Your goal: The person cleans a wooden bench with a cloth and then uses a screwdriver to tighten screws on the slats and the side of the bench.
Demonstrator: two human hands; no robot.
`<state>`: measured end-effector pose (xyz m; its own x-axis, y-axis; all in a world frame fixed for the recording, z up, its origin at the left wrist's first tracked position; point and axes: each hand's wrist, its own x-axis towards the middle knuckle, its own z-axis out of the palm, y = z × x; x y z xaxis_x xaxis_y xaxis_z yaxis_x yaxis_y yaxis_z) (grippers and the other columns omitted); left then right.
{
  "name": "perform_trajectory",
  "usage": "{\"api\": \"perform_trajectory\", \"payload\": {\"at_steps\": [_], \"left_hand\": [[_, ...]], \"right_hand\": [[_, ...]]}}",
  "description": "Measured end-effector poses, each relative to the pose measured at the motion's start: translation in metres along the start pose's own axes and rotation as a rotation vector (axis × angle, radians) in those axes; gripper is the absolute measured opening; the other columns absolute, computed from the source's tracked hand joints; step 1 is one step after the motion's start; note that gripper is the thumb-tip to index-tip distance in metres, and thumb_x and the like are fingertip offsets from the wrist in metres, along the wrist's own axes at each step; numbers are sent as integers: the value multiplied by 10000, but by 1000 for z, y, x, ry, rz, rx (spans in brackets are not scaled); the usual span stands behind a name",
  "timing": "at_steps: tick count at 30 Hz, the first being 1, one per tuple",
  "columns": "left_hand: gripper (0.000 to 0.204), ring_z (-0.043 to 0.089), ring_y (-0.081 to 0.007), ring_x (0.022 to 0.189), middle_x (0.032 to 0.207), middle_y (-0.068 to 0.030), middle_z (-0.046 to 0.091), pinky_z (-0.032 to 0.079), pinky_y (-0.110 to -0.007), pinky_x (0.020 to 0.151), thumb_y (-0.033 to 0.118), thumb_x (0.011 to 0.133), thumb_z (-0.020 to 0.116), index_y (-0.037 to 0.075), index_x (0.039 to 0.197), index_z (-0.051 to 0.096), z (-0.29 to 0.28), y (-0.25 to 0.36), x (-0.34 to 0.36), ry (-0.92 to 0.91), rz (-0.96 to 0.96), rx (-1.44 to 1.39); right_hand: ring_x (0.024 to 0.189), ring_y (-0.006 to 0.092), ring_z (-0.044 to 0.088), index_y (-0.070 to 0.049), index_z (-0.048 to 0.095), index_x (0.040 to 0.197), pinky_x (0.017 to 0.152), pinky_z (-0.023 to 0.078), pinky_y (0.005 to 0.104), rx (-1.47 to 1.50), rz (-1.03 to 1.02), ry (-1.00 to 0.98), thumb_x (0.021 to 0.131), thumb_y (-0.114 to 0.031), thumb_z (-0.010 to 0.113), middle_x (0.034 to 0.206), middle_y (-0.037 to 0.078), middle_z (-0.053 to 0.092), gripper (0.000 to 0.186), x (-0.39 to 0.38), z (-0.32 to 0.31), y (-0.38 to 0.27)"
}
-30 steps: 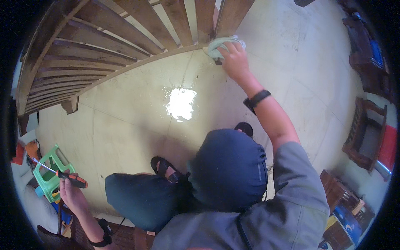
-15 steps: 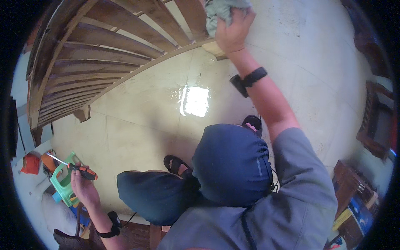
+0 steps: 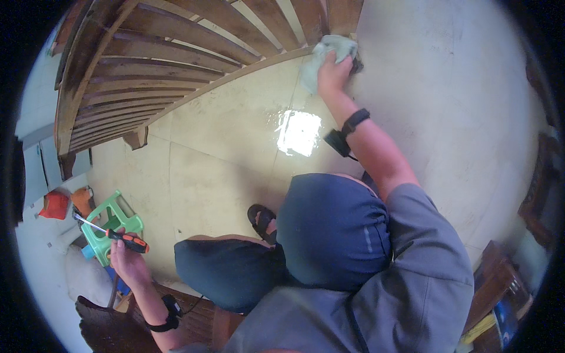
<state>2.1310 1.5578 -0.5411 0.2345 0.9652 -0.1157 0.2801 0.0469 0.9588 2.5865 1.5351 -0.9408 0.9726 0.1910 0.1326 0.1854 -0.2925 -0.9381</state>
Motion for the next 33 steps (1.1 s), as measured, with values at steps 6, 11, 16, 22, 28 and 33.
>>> {"api": "perform_trajectory", "payload": {"at_steps": [6, 11, 16, 22, 28, 33], "left_hand": [[289, 591, -190, 824, 967, -140, 588, 500, -300, 736, 121, 920, 495, -70, 1135, 512, -5, 2, -15, 62, -96, -25], [278, 582, -182, 828, 972, -121, 583, 491, -280, 719, 118, 918, 494, -60, 1131, 516, -26, -12, -8, 116, -60, -24], [278, 582, -188, 840, 969, -105, 587, 486, -294, 751, 116, 922, 490, -67, 1130, 514, -26, -11, -15, 195, -83, 26], [299, 581, -193, 842, 944, -156, 598, 470, -288, 757, 122, 926, 478, -82, 1143, 488, -16, -17, -10, 100, -100, -74], [317, 600, -173, 783, 909, -182, 619, 483, -264, 709, 139, 913, 503, -80, 1142, 501, -12, -20, 4, 47, -110, -108], [309, 605, -175, 777, 915, -180, 623, 488, -274, 698, 143, 906, 516, -74, 1126, 517, -15, -27, 4, 1, -128, -167]], "right_hand": [[1046, 263, 551, -61, 403, 1252, 937, 422, 378, 128, 808, 253, 873, -168, 540, 1248, 149, 512, 416, -19, 104, -28], [903, 226, 591, -92, 512, 1035, 784, 515, 408, 1087, 1078, -541, 888, -51, 467, 1004, 83, 586, 159, -120, 183, -72], [1058, 310, 568, -19, 492, 1145, 948, 456, 493, 1251, 1579, -585, 953, -153, 379, 1156, 162, 557, 260, -127, 182, -118], [1269, 373, 390, 52, 350, 1331, 1086, 274, 535, 1397, 1448, -660, 960, -208, 204, 1398, 232, 362, 475, -20, 98, -57], [977, 196, 631, -47, 648, 1086, 863, 473, 300, -139, 0, -545, 723, -237, 751, 1028, 99, 677, 423, 36, -66, -61], [956, 210, 634, -53, 633, 1091, 830, 491, 308, 423, 99, -418, 727, -269, 742, 1035, 103, 669, 437, 44, -32, -17]]}}
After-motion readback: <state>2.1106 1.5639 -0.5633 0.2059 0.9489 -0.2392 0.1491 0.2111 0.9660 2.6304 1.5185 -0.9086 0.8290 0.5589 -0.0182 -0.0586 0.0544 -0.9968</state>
